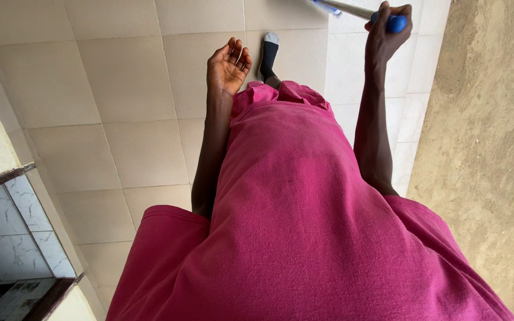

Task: The person sweeps a tiled floor using a long-handled brush, moving it in repeated strokes across the surface.

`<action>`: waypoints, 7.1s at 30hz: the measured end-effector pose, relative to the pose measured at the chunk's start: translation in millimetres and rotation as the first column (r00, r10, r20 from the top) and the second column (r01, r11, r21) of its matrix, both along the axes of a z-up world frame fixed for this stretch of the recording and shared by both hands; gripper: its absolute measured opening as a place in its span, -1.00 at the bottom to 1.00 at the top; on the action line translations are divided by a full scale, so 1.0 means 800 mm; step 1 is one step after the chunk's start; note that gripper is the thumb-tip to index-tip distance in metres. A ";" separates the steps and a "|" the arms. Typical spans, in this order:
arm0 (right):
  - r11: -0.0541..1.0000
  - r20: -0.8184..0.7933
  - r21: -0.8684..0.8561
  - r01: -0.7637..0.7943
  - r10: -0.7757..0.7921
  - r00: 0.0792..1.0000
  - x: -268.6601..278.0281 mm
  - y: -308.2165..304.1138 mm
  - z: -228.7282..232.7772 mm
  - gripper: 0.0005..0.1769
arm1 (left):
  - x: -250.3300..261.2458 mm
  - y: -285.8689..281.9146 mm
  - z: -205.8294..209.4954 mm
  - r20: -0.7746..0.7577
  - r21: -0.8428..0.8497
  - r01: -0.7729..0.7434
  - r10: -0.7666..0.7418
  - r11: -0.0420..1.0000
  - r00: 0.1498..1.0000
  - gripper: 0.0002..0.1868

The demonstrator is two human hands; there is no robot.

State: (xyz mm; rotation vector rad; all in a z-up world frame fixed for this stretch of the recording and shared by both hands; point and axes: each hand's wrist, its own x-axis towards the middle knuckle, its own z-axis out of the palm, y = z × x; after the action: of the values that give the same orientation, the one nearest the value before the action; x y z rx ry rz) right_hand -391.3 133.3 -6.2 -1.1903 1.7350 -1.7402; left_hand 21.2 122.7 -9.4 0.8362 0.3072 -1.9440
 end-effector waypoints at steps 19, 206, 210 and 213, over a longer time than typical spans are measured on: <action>0.957 0.160 0.290 -0.015 -0.033 0.987 0.057 0.194 0.074 -0.78 | 0.010 0.077 -0.005 -0.013 -0.033 -0.023 0.022 0.999 1.000 -0.70; 0.842 -0.325 0.017 -0.539 0.514 0.794 0.700 0.039 0.030 -0.83 | 0.582 0.220 0.065 0.072 -0.024 -0.487 0.487 0.873 0.870 -0.71; 0.821 -0.318 0.248 -0.514 0.570 0.757 0.711 0.132 0.085 -0.80 | 0.604 0.214 0.063 0.045 -0.036 -0.470 0.471 0.882 0.881 -0.71; 0.734 -0.110 0.369 -0.570 0.644 0.757 0.716 0.186 0.144 -0.87 | 0.614 0.216 0.061 0.062 -0.009 -0.458 0.458 0.889 0.887 -0.70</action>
State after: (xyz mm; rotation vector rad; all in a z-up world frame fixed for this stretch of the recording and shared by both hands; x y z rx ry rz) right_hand 181.3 282.2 109.0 -1.6231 1.4162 -0.9191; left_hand 512.4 295.7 39.5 0.7462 0.4319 -1.4714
